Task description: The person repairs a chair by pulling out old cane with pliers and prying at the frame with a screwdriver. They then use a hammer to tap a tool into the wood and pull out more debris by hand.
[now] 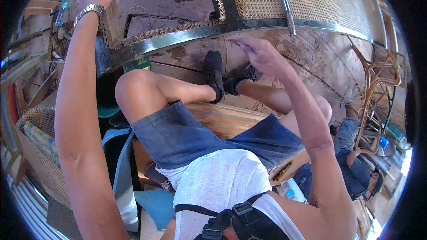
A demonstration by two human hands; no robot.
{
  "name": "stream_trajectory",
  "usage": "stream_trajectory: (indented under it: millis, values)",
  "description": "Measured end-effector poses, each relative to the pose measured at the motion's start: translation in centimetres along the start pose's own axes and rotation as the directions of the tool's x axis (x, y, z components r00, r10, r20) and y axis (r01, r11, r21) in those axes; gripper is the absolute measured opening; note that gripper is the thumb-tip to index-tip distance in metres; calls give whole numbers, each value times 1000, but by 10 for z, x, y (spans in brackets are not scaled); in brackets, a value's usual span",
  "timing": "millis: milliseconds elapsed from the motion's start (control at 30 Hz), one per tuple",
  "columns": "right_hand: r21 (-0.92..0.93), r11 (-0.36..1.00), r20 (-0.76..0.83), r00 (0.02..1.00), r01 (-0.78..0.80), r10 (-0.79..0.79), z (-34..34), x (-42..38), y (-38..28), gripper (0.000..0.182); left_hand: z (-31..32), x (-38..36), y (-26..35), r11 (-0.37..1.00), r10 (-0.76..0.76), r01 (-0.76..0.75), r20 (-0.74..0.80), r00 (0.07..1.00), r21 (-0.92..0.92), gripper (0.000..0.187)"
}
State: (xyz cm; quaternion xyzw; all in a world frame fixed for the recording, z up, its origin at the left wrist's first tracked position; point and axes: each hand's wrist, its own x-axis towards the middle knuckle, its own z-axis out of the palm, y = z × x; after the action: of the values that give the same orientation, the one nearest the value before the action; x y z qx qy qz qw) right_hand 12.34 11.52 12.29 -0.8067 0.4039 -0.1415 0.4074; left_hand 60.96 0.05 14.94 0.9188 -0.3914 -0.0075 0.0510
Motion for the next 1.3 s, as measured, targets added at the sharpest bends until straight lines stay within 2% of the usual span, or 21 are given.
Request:
stream_trajectory:
  millis: [33,67,133,167,200,233,267,333,400,467,533,567,733,767,800,867,1000,1067,1200,1233,1300]
  values:
    - [23,999,-6,999,-49,49,-3,2,-2,35,2,1,-2,999,43,-42,-67,997,19,124]
    - [26,998,-6,999,-51,51,-7,5,-8,35,1,1,-3,999,44,-43,-65,997,21,124]
    - [233,924,64,953,-304,298,-11,6,-23,30,0,2,-2,998,-13,11,-51,999,-57,122]
    - [233,922,61,950,-311,305,-10,2,-25,30,-2,4,-2,998,-7,4,-46,999,-59,122]
    - [445,800,148,914,-402,378,-10,-3,-26,31,-5,6,-3,997,-17,19,28,999,-69,122]
    - [622,621,246,873,-476,421,-9,-7,-28,32,-8,8,-3,996,-26,34,101,995,-76,123]
    - [625,618,242,871,-478,429,-5,-9,-30,32,-11,3,2,997,-17,25,105,994,-78,123]
    - [850,321,214,831,-417,513,5,-15,-33,28,-20,-7,8,997,-40,46,99,994,-63,125]
    - [877,269,223,833,-398,507,6,-22,-28,25,-22,-6,9,997,-49,56,147,988,-46,126]
    - [900,219,232,838,-378,494,9,-28,-28,25,-20,-8,11,998,-58,60,82,995,-32,126]
    - [922,131,229,785,-365,576,20,-37,-38,18,-24,-17,12,998,-37,40,51,998,-53,122]
    - [926,61,256,739,-371,623,27,-42,-42,22,-26,-21,12,997,-21,22,22,1000,-73,119]
    - [904,-102,386,686,-416,617,90,-89,-63,35,-16,-7,5,998,-18,18,-4,1000,-52,119]
    - [896,-80,390,692,-436,607,101,-98,-71,36,-16,-10,6,997,-21,21,-2,1000,-68,119]
    - [894,-194,437,694,-403,572,114,-108,-73,33,-18,-14,8,998,-21,21,-2,1000,-64,119]
    - [883,-264,468,692,-387,550,128,-123,-81,27,-25,-19,8,998,13,-11,19,1000,-63,118]
    - [902,-249,430,694,-352,578,129,-135,-83,22,-23,-10,9,1000,2,-2,27,1000,-15,114]
    - [928,-194,370,720,-319,587,116,-137,-85,21,-21,-2,3,998,1,5,102,995,-63,125]
    - [950,-125,307,790,-285,531,98,-131,-78,26,-13,10,-1,997,13,-4,116,993,-74,128]
    - [950,-119,305,779,-288,549,95,-129,-76,25,-16,18,-1,997,-11,32,256,967,-77,129]
    - [953,-108,293,782,-282,550,91,-125,-71,25,-24,1,4,996,-20,39,213,977,-84,128]
